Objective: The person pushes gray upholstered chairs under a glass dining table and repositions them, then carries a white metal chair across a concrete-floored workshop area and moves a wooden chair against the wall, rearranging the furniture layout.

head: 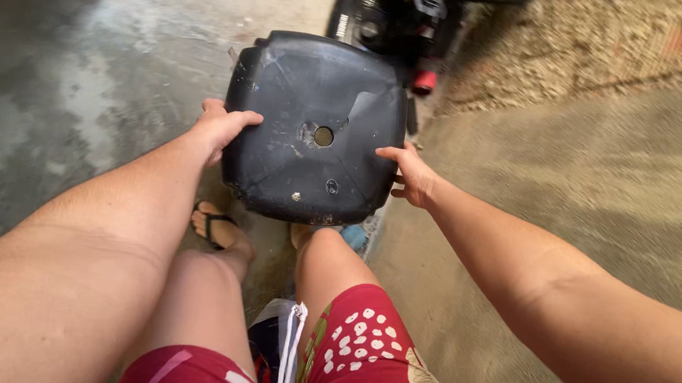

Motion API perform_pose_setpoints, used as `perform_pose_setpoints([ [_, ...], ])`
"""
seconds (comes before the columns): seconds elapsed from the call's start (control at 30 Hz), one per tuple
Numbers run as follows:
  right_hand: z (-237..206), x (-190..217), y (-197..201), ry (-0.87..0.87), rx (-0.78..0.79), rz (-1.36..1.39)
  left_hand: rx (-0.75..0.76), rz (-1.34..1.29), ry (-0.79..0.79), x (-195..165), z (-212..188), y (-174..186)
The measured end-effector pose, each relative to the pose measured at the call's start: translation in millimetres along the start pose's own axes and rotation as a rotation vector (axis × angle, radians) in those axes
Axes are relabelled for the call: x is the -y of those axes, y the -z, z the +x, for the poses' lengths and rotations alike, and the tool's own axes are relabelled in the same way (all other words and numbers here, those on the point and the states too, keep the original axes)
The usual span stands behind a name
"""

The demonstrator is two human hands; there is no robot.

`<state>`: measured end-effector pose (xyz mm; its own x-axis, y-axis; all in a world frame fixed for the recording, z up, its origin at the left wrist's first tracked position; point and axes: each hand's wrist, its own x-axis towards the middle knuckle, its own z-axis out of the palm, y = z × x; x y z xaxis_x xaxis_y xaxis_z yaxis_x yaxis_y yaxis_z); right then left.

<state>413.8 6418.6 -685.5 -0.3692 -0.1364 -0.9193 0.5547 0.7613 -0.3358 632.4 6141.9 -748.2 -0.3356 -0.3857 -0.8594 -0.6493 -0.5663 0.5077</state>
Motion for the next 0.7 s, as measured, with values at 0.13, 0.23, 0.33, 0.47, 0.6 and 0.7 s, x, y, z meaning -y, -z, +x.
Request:
perform_pose_setpoints([
  [0.13, -11, 32, -84, 0.039, 0.027, -0.072, -0.087, -0.140, -0.034, 37, -5, 84],
  [0.23, -11, 64, -148, 0.109, 0.105, -0.199, -0.210, -0.199, -0.066, 61, -2, 147],
  [0.33, 6, 101, -224, 0.254, 0.182, -0.361, -0.394, -0.243, -0.146, 85, 3, 225],
  [0.47, 32, 148, -339, 0.423, 0.423, -0.532, -0.557, -0.436, -0.135, 121, -6, 315],
  [0.6, 31, 177, -452, 0.671, 0.542, -0.856, -0.695, 0.030, -0.224, 155, -44, 356],
  [0.7, 12, 177, -511, 1.068, 0.455, -1.435, -0.493, 0.139, -0.066, 154, -88, 358],
])
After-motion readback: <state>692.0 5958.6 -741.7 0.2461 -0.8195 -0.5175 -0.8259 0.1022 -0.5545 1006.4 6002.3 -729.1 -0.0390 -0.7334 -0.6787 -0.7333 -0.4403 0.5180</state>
